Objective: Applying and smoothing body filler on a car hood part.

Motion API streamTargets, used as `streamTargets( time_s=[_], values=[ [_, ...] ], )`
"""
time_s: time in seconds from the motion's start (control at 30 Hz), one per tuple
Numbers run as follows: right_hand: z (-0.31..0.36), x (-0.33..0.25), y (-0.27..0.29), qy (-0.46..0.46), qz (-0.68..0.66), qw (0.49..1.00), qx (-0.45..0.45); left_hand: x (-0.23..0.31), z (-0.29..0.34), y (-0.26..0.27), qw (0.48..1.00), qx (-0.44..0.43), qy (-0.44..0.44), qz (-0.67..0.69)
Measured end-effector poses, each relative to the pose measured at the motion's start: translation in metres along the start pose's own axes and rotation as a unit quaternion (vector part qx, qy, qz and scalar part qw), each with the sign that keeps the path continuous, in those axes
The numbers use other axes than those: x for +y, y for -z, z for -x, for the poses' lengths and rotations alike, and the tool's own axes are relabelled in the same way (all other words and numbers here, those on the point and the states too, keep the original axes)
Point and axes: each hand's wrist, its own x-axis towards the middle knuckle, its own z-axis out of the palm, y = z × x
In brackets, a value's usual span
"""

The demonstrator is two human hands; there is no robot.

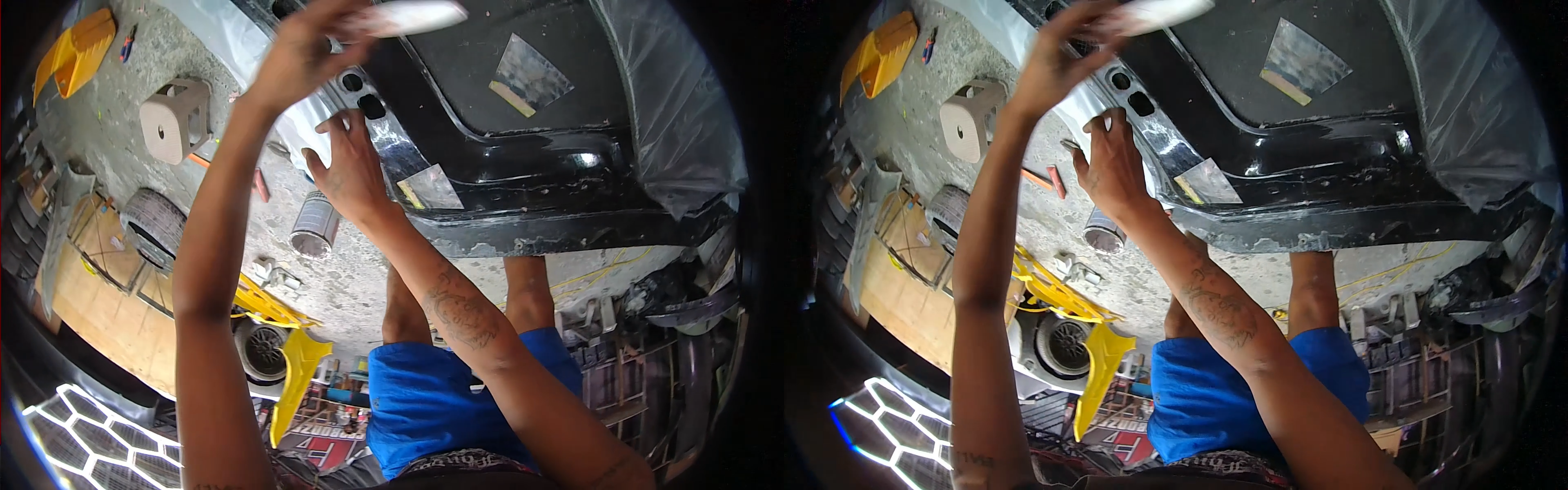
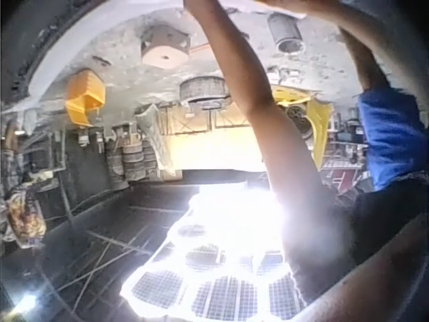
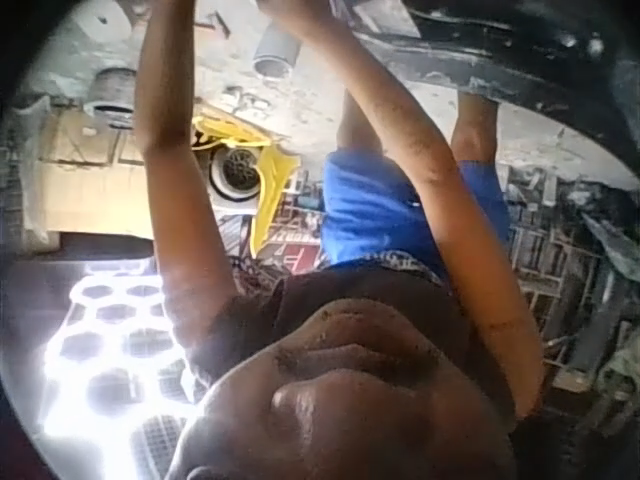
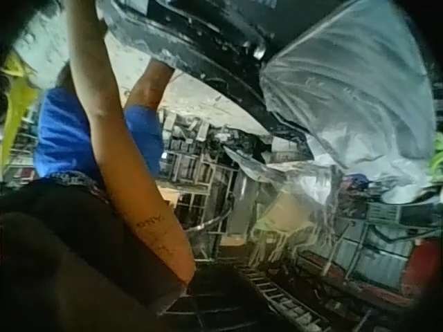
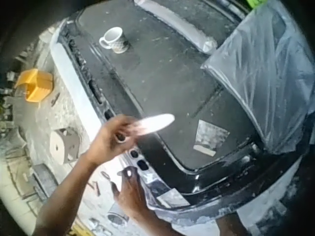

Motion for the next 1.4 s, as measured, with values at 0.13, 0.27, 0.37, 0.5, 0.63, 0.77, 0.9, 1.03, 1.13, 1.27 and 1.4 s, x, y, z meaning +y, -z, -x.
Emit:
streamTargets(
  time_s=[0.13,0.27,0.37,0.5,0.63,0.77,0.9,1.03,1.13,1.27,1.4],
  values=[
    [-0.015,-0.012,-0.011,-0.163,-0.023,0.984,-0.073,-0.009,0.061,0.058,0.981,0.185,0.046,-0.024],
    [-0.03,-0.032,-0.023,-0.178,-0.009,0.981,-0.079,0.0,0.119,0.086,0.973,0.17,0.134,-0.077],
    [0.0,-0.022,-0.031,-0.145,-0.047,0.988,0.021,-0.002,0.143,0.079,0.97,0.131,0.193,-0.064],
    [0.035,0.0,-0.011,-0.169,-0.08,0.982,0.033,-0.002,0.121,0.06,0.982,0.07,0.158,-0.077],
    [0.034,0.007,-0.004,-0.15,-0.079,0.985,0.006,0.001,0.097,0.052,0.983,0.065,0.155,-0.074],
    [0.016,-0.015,-0.012,-0.196,-0.086,0.977,0.016,0.003,0.107,0.045,0.984,0.091,0.15,-0.037],
    [0.002,-0.029,-0.017,-0.217,-0.078,0.973,-0.027,0.003,0.118,0.048,0.974,0.098,0.203,-0.01],
    [-0.006,-0.024,-0.017,-0.161,-0.077,0.982,-0.056,-0.001,0.123,0.05,0.97,0.116,0.211,0.009],
    [-0.014,-0.023,-0.025,-0.144,-0.07,0.986,-0.041,-0.001,0.124,0.049,0.971,0.119,0.204,0.021],
    [-0.035,-0.023,-0.03,-0.186,-0.059,0.981,-0.011,0.005,0.132,0.049,0.969,0.123,0.212,0.005],
    [-0.063,-0.026,-0.03,-0.248,-0.014,0.967,-0.056,0.008,0.139,0.051,0.965,0.13,0.227,0.016]
  ],
)
